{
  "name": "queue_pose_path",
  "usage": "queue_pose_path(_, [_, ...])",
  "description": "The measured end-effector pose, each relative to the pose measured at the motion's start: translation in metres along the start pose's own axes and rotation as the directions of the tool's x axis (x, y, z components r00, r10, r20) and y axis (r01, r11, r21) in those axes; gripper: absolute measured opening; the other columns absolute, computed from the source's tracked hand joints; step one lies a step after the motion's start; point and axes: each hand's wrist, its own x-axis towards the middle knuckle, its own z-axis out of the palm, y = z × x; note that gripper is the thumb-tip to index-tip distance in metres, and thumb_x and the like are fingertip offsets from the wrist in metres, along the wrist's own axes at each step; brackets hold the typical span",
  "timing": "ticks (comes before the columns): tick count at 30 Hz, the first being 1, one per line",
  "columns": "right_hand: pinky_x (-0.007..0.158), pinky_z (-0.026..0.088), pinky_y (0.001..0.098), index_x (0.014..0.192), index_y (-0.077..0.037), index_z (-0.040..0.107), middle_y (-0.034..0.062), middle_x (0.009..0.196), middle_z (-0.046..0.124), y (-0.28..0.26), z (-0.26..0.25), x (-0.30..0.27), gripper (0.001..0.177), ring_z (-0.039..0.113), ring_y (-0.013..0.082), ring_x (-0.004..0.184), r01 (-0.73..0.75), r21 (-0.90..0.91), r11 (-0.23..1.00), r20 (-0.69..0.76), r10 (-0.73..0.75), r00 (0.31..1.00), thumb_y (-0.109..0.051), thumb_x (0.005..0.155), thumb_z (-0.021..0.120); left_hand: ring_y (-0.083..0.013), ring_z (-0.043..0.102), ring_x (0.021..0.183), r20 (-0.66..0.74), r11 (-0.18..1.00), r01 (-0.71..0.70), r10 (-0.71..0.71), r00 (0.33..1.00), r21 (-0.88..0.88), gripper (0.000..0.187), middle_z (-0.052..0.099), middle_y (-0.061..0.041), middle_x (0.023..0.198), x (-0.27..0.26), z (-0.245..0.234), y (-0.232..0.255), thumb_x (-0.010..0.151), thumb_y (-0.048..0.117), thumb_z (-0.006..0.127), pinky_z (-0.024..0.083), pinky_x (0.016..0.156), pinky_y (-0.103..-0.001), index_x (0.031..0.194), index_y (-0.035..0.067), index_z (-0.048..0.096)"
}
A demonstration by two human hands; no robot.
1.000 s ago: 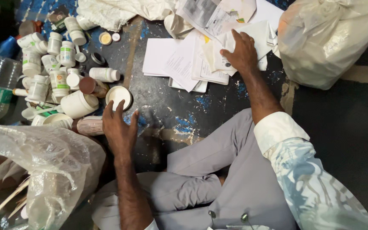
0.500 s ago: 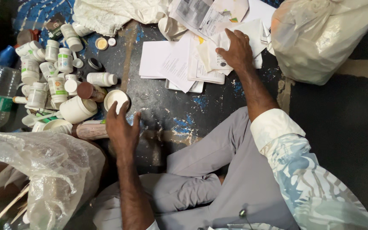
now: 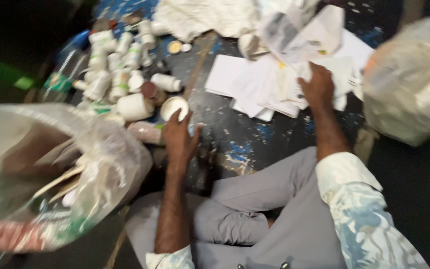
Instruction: The person sits on the floor and sorts through a pile of papers, picking them up one by one, briefly unfolding or inspecting them, and placing them into a plastic bag. The person handles multiple sheets and envelopes, moving them from a pile on the floor into the bag.
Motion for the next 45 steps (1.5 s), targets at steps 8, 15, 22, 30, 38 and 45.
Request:
queue_pose_path(8, [0.083, 0.055, 0.0537, 0.109, -0.01, 0.081, 0.0208, 0.1, 0.074, -0.033, -0.025, 0.002, 0.016, 0.071, 0.0434, 0.093, -0.124, -0.205, 0.971, -0.006, 0.126, 0.992, -0.023, 0.105, 0.073, -0.0389, 0.054, 0.127, -0.024, 0.999, 0.012, -0.012, 1.0, -0.031, 0.052, 0.058, -0.021, 0.138, -0.003, -0.002, 0.001, 0.082, 0.027, 0.082, 0.04, 0.105, -0.053, 0.128, 0.007, 0.068])
queue_pose_path(15, [0.089, 0.052, 0.056, 0.12, -0.003, 0.074, 0.0216, 0.113, 0.071, -0.035, -0.035, 0.003, 0.051, 0.064, 0.0433, 0.108, -0.06, -0.064, 0.996, -0.139, 0.05, 0.989, -0.026, 0.077, 0.09, -0.0391, 0.053, 0.129, -0.009, 0.999, 0.012, -0.012, 1.0, -0.049, 0.051, 0.057, -0.021, 0.139, 0.001, -0.004, 0.006, 0.084, 0.028, 0.082, 0.04, 0.108, -0.052, 0.129, 0.008, 0.068])
queue_pose_path(22, [0.085, 0.054, 0.0528, 0.113, -0.001, 0.075, 0.0179, 0.112, 0.072, -0.017, -0.005, 0.005, 0.028, 0.063, 0.0391, 0.107, -0.015, -0.247, 0.969, -0.038, 0.006, 0.999, -0.024, 0.098, 0.075, -0.0398, 0.055, 0.127, -0.043, 0.999, -0.009, 0.008, 0.999, -0.037, 0.051, 0.058, -0.022, 0.139, -0.003, -0.008, 0.003, 0.084, 0.028, 0.082, 0.041, 0.106, -0.053, 0.129, 0.009, 0.069])
queue_pose_path(30, [0.072, 0.056, 0.051, 0.093, -0.002, 0.076, 0.0187, 0.09, 0.073, -0.059, -0.036, 0.008, 0.025, 0.07, 0.0391, 0.085, -0.008, -0.239, 0.971, -0.156, -0.03, 0.987, -0.02, 0.105, 0.065, -0.0391, 0.055, 0.128, -0.054, 1.0, -0.021, 0.02, 0.998, -0.02, 0.053, 0.058, -0.022, 0.139, -0.001, -0.007, 0.003, 0.084, 0.028, 0.083, 0.042, 0.105, -0.053, 0.13, 0.008, 0.068])
queue_pose_path(38, [0.073, 0.058, 0.0462, 0.105, -0.006, 0.079, 0.0171, 0.096, 0.076, -0.154, -0.112, -0.04, 0.019, 0.073, 0.037, 0.083, 0.193, -0.06, 0.979, -0.324, -0.202, 0.924, -0.02, 0.104, 0.068, -0.039, 0.047, 0.14, 0.164, 0.959, 0.061, -0.016, 0.986, -0.277, 0.079, 0.05, -0.023, 0.15, 0.003, -0.009, 0.023, 0.084, 0.051, 0.083, 0.038, 0.115, -0.054, 0.145, 0.009, 0.056])
queue_pose_path(45, [0.07, 0.056, 0.0343, 0.111, -0.009, 0.079, 0.0159, 0.088, 0.077, -0.229, -0.132, -0.097, 0.021, 0.076, 0.0239, 0.076, -0.058, 0.292, 0.955, -0.031, 0.07, 0.997, -0.025, 0.099, 0.072, -0.0445, 0.027, 0.155, 0.358, 0.781, 0.08, 0.19, 0.914, -0.619, 0.139, 0.029, -0.028, 0.167, -0.006, -0.008, 0.061, 0.064, 0.07, 0.085, 0.025, 0.125, -0.054, 0.167, 0.009, 0.014])
